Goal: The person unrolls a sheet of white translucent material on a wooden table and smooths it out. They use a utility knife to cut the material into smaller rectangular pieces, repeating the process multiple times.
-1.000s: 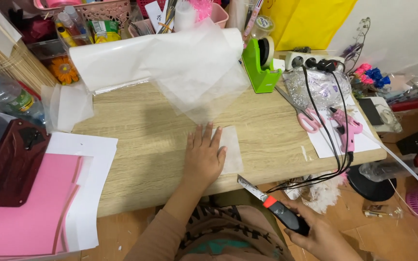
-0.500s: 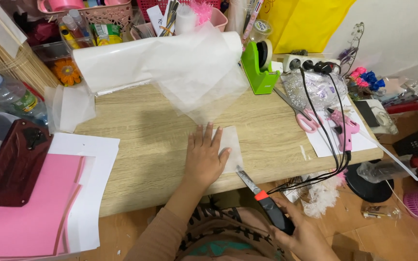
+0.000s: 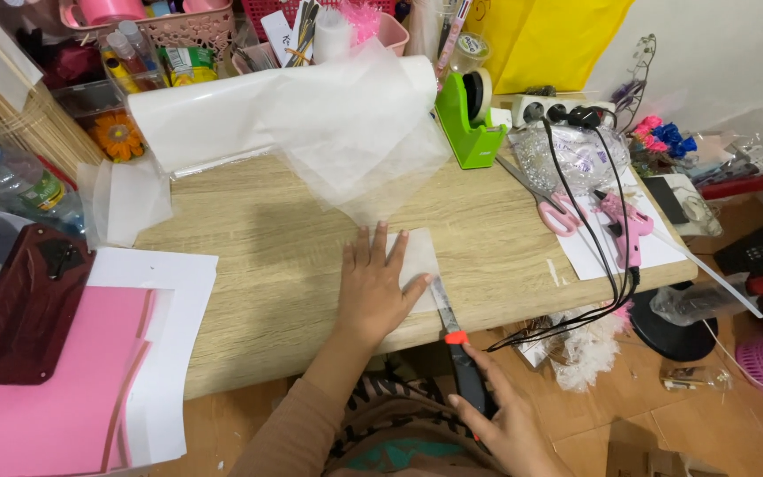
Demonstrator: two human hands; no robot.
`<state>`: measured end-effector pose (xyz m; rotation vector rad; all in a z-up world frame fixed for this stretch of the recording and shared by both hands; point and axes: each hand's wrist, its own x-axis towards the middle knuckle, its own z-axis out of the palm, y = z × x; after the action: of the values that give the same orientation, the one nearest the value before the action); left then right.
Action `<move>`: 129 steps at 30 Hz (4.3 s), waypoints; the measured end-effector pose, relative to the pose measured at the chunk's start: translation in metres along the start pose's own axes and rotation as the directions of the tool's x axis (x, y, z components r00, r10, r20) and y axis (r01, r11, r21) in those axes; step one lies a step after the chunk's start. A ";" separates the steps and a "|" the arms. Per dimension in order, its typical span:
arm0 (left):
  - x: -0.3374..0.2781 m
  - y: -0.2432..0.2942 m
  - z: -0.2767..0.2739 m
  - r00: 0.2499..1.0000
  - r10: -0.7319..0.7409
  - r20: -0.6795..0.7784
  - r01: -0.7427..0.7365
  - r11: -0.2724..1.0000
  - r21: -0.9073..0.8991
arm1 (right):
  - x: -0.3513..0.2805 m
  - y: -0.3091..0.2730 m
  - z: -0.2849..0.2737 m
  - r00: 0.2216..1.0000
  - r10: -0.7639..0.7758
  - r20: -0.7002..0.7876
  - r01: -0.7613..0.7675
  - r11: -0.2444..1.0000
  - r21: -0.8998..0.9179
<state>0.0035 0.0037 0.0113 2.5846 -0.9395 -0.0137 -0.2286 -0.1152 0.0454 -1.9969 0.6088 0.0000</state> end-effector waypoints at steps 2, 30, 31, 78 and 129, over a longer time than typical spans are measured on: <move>0.000 0.000 0.003 1.000 -0.001 -0.022 0.001 1.000 0.015 | 0.001 0.004 0.001 0.999 -0.049 0.008 0.050 0.997 -0.052; 0.001 0.003 -0.006 0.997 -0.037 0.063 0.033 0.997 0.064 | -0.003 -0.001 -0.019 0.995 0.030 0.097 0.008 0.929 -0.370; 0.001 0.003 -0.007 0.997 -0.040 0.062 0.036 0.997 0.063 | -0.002 0.007 -0.019 0.995 0.029 0.099 0.010 0.928 -0.372; 0.002 -0.005 0.014 0.992 0.018 -0.122 -0.015 1.000 0.026 | 0.065 0.006 -0.050 0.838 -0.520 0.164 0.492 0.592 -0.638; 0.006 -0.001 0.011 0.999 -0.039 -0.009 0.039 0.998 0.040 | 0.116 0.019 -0.072 0.722 -0.670 0.174 0.592 0.467 -0.657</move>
<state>0.0074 -0.0038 0.0013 2.6381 -0.8949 0.0047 -0.1533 -0.2308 0.0355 -2.8703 -0.1830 -0.4076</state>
